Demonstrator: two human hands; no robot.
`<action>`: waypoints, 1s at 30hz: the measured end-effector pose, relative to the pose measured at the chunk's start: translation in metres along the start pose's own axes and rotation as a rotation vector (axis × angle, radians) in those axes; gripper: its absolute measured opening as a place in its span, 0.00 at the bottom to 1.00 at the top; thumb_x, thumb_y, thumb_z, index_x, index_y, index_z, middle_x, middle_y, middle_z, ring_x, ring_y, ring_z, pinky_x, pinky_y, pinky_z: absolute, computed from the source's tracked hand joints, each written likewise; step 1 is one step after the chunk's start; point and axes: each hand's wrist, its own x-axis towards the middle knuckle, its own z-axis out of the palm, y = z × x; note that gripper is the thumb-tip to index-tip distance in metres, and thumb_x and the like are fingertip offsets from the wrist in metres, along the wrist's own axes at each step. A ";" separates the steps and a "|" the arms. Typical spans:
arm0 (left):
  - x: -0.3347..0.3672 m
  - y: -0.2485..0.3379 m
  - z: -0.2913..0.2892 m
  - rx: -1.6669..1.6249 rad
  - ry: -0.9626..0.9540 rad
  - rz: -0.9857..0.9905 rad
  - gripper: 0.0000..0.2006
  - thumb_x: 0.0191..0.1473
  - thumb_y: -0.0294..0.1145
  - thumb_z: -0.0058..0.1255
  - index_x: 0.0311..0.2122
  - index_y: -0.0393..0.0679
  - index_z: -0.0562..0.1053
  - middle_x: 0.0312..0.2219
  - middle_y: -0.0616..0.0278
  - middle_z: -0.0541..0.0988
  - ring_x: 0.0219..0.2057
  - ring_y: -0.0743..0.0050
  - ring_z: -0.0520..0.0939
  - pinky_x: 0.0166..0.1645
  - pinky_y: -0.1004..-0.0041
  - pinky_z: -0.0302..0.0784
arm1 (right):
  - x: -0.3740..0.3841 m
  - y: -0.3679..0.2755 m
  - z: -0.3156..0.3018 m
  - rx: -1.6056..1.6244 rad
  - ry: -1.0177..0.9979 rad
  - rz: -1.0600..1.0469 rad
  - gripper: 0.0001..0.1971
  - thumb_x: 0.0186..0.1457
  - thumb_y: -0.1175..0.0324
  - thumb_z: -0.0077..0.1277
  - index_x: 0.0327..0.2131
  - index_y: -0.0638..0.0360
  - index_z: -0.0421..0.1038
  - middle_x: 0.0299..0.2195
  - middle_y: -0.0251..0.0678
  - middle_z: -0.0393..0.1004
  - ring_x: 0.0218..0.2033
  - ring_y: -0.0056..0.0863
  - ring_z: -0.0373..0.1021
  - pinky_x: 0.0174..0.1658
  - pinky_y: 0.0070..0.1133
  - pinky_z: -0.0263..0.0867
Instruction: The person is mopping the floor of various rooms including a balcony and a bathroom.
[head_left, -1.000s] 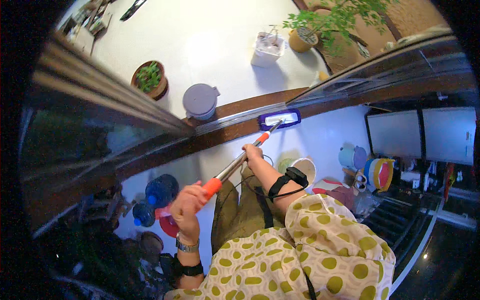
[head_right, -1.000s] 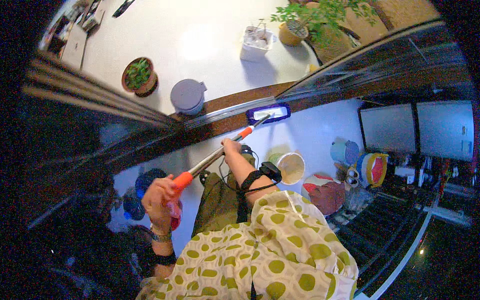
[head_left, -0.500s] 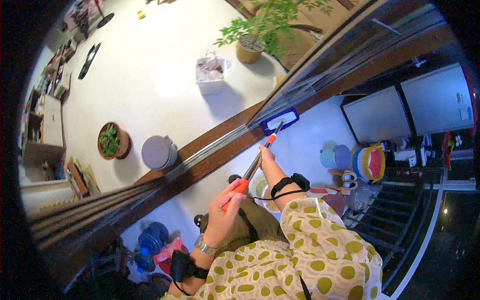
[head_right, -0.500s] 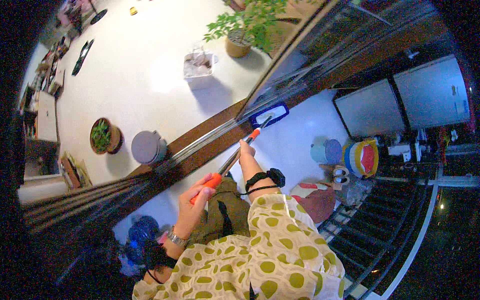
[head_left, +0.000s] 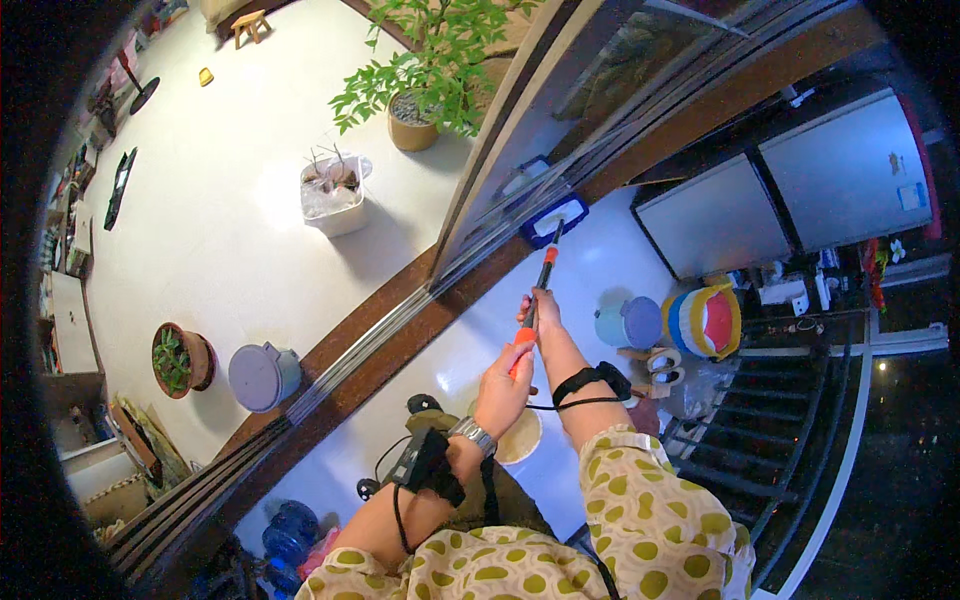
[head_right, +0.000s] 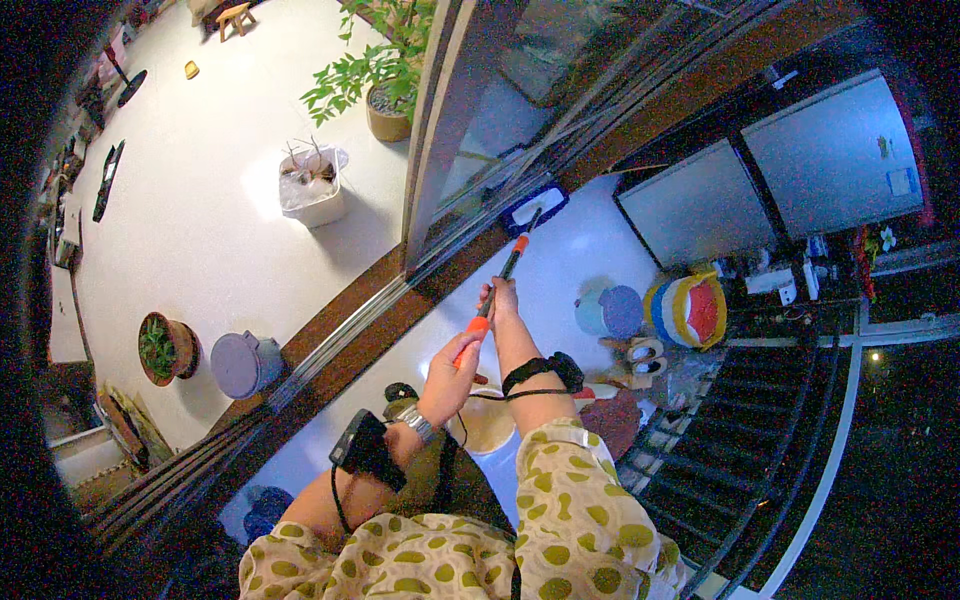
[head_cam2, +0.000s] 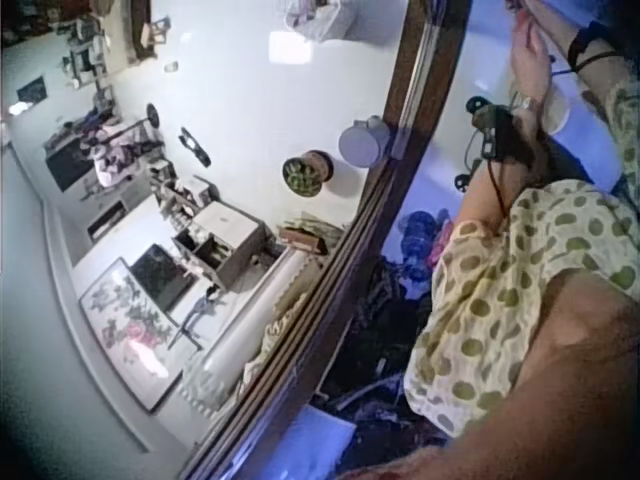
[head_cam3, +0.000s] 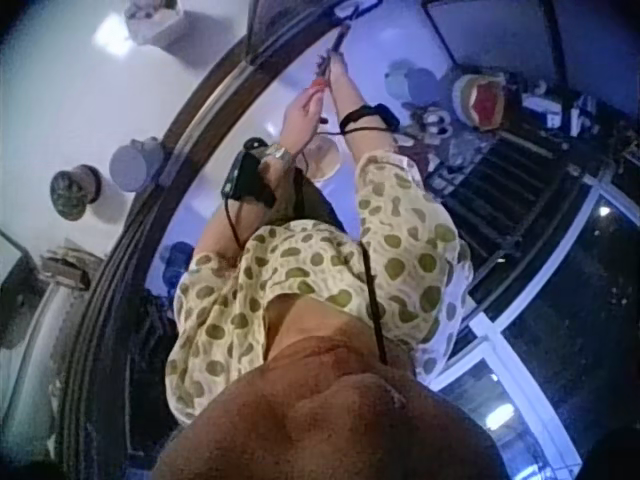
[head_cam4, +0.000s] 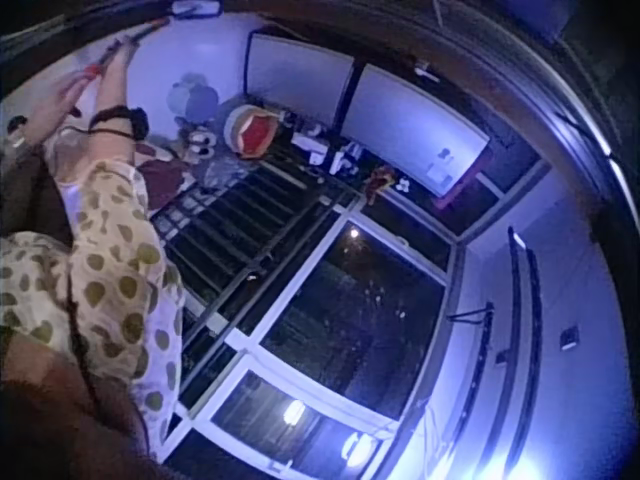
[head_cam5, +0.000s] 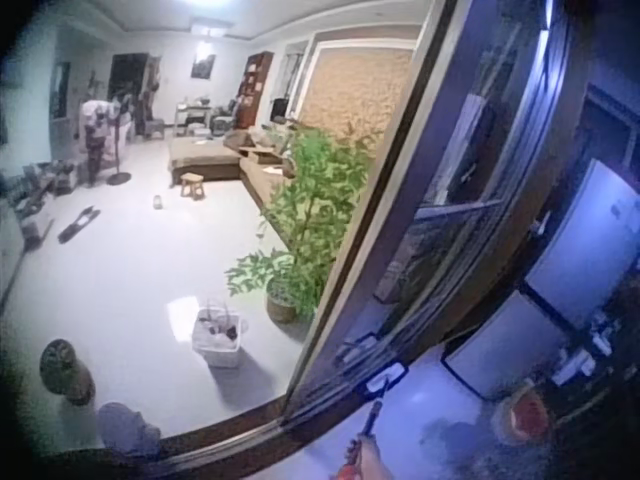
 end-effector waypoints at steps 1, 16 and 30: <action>0.006 0.001 0.006 0.025 -0.019 -0.047 0.13 0.49 0.32 0.38 0.40 0.40 0.66 0.26 0.55 0.72 0.18 0.77 0.74 0.22 0.76 0.70 | 0.006 -0.007 -0.005 -0.002 -0.001 -0.004 0.07 0.46 0.67 0.40 0.28 0.49 0.52 0.17 0.30 0.60 0.12 0.19 0.56 0.14 0.20 0.51; -0.135 0.035 -0.158 0.108 0.143 -0.321 0.19 0.48 0.37 0.40 0.45 0.40 0.63 0.26 0.66 0.70 0.17 0.85 0.68 0.21 0.84 0.66 | -0.079 0.176 0.049 -0.467 -0.058 0.006 0.38 0.42 0.73 0.39 0.51 0.48 0.24 0.19 0.38 0.60 0.14 0.28 0.62 0.16 0.27 0.63; -0.382 0.193 -0.267 0.461 0.479 -0.481 0.17 0.45 0.28 0.46 0.41 0.29 0.65 0.35 0.55 0.72 0.35 0.76 0.71 0.39 0.81 0.64 | -0.391 0.338 0.137 -0.680 -0.334 0.560 0.25 0.43 0.67 0.44 0.37 0.56 0.37 0.36 0.57 0.58 0.22 0.33 0.67 0.30 0.25 0.64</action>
